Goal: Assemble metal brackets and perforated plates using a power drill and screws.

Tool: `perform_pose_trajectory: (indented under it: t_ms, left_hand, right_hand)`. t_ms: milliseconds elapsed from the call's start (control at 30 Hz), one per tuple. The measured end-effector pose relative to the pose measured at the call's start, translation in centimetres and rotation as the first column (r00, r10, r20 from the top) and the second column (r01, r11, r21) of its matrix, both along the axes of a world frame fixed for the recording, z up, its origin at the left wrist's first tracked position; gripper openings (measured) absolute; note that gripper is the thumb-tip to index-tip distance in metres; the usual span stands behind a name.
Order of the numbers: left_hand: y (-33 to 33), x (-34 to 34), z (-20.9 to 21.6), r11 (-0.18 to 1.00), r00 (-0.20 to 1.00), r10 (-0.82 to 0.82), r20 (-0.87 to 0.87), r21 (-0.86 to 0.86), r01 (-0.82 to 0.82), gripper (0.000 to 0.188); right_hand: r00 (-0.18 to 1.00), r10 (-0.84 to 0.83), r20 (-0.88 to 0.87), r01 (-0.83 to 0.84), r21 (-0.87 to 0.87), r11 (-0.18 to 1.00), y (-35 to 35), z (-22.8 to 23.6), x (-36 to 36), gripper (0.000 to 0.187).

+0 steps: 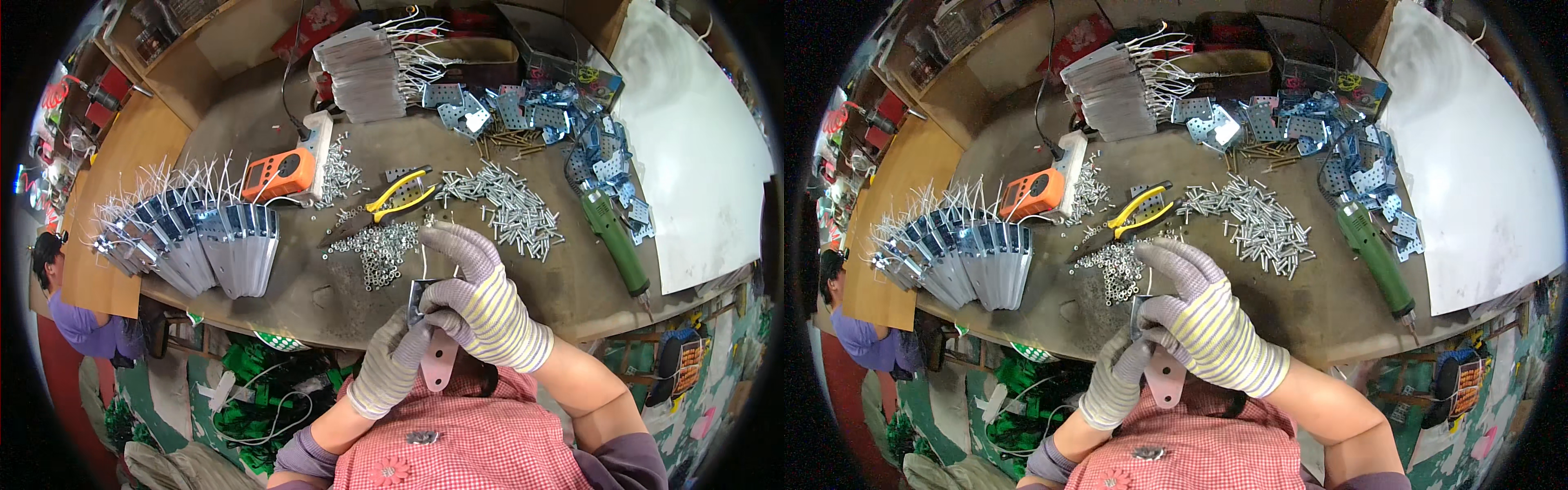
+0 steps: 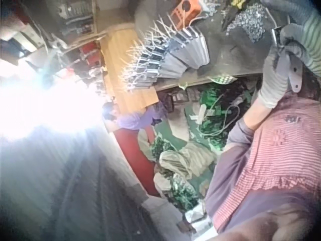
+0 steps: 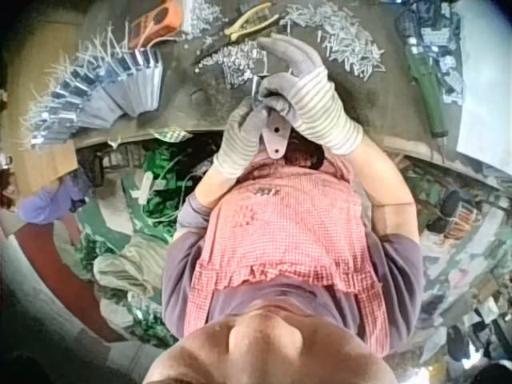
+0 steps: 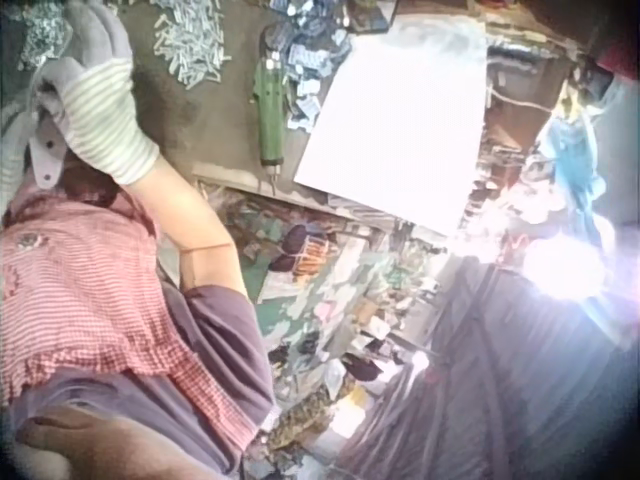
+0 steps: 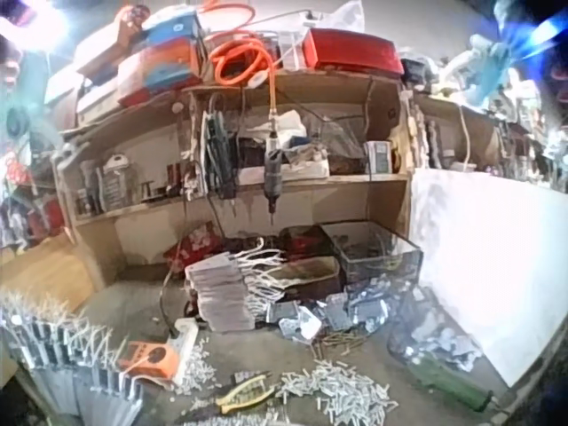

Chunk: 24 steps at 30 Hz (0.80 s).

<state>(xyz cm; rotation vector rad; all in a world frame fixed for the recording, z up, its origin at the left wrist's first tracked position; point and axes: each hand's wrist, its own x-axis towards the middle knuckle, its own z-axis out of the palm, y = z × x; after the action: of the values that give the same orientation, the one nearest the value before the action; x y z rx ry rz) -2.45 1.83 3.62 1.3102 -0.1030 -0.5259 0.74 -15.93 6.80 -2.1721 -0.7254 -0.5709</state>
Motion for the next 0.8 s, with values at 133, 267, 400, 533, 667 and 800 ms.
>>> perform_pose_trajectory:
  t_ms: [133, 267, 400, 533, 667, 800]
  left_hand:
    - [-0.6, 0.0, 0.1, 0.997, 0.996, -0.057, 0.066, 0.052, 0.053, 0.037]
    - [-0.7, 0.0, -0.4, 0.995, 0.996, -0.068, 0.052, 0.074, 0.064, 0.04]
    - [-1.1, -0.1, -0.5, 0.982, 0.993, -0.084, 0.079, 0.176, 0.069, 0.041]
    - [-1.4, 0.2, -0.1, 0.961, 0.988, -0.131, 0.08, 0.255, 0.107, 0.043]
    - [-1.3, 0.0, -1.0, 0.967, 0.975, -0.194, 0.105, 0.19, 0.171, 0.048]
    - [-3.4, 1.6, 2.5, 0.998, 0.997, -0.061, 0.039, -0.013, 0.062, 0.036]
  right_hand:
    - [1.0, 0.003, 0.007, -0.003, 0.029, 1.0, -0.1, -0.6, -0.3, 0.027]
    - [0.998, -0.02, 0.059, 0.019, 0.018, 1.0, -0.2, -1.0, -0.6, 0.027]
    - [0.999, -0.001, 0.046, -0.003, 0.069, 0.998, -0.5, -1.6, -0.8, 0.022]
    - [0.994, 0.088, 0.061, -0.09, 0.021, 0.996, -1.0, -2.9, -0.7, 0.019]
    - [0.989, 0.145, 0.021, -0.144, -0.032, 0.989, -2.2, -2.3, -0.6, 0.023]
    - [0.995, -0.064, -0.073, 0.056, -0.103, 0.993, -1.9, -0.5, -1.8, 0.044]
